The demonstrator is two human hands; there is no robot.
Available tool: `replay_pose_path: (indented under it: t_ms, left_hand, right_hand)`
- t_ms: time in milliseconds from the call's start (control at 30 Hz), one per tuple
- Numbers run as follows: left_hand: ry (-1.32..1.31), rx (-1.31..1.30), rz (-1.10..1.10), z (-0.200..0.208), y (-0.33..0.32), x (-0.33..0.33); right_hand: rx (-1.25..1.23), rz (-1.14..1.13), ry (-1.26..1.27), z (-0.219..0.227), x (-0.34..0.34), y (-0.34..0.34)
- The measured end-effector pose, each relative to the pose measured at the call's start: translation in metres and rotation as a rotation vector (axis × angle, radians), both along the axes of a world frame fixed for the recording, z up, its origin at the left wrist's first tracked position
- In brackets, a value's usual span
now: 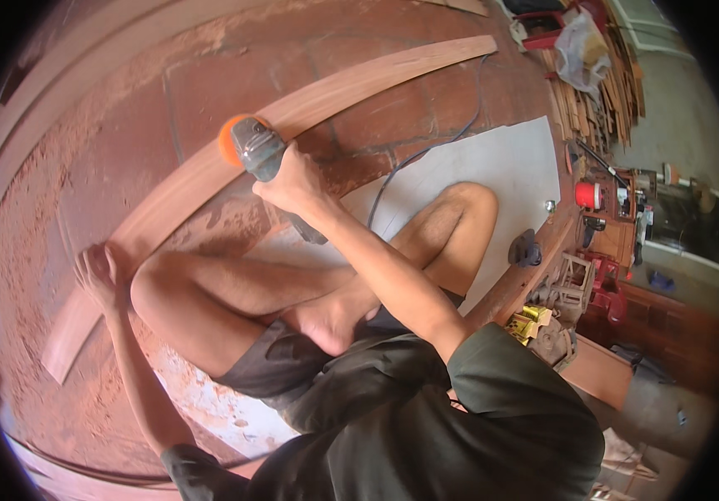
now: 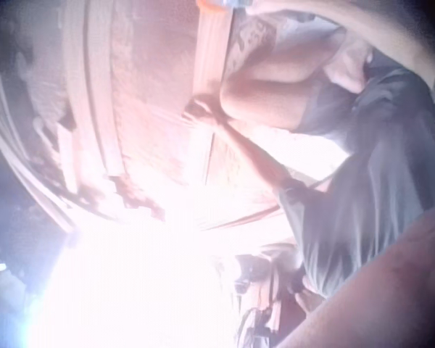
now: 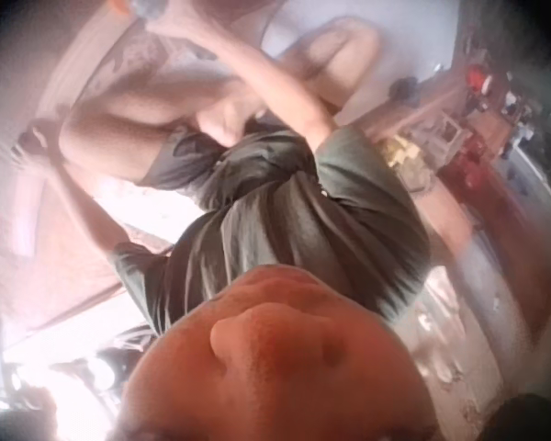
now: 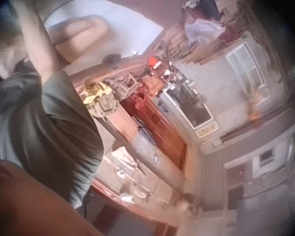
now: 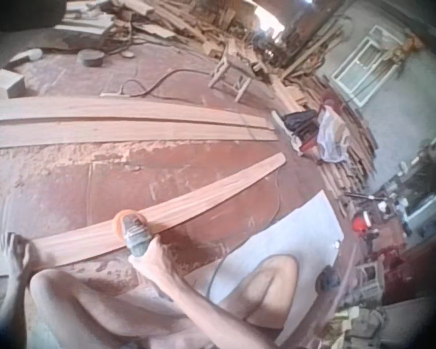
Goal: The person sits on the floor and uses an electric sander to smooth a long, curved piece of wood. They hold the wood steady with one hand while operating the sander with the other, moving it along the length of the wood.
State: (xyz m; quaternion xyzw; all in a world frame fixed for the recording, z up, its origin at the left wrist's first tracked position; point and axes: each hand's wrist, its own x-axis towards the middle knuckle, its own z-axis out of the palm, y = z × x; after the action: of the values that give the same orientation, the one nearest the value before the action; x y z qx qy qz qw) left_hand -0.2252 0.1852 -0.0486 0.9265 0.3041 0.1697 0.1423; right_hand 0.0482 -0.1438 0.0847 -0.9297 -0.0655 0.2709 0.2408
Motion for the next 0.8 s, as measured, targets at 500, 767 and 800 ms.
replay_pose_path:
  t_ms: [500,767,800]
  left_hand:
    - [0.176,0.174,-0.350,0.027,0.006,0.006]
    - [0.501,0.313,-0.317,0.048,0.081,-0.079]
    - [0.528,0.276,-0.332,0.050,0.082,-0.083]
  right_hand:
    - [0.430,-0.185,-0.009,0.010,0.052,-0.061]
    - [0.576,-0.191,-0.083,0.056,0.068,-0.083]
    - [0.588,-0.206,-0.059,0.065,0.069,-0.085]
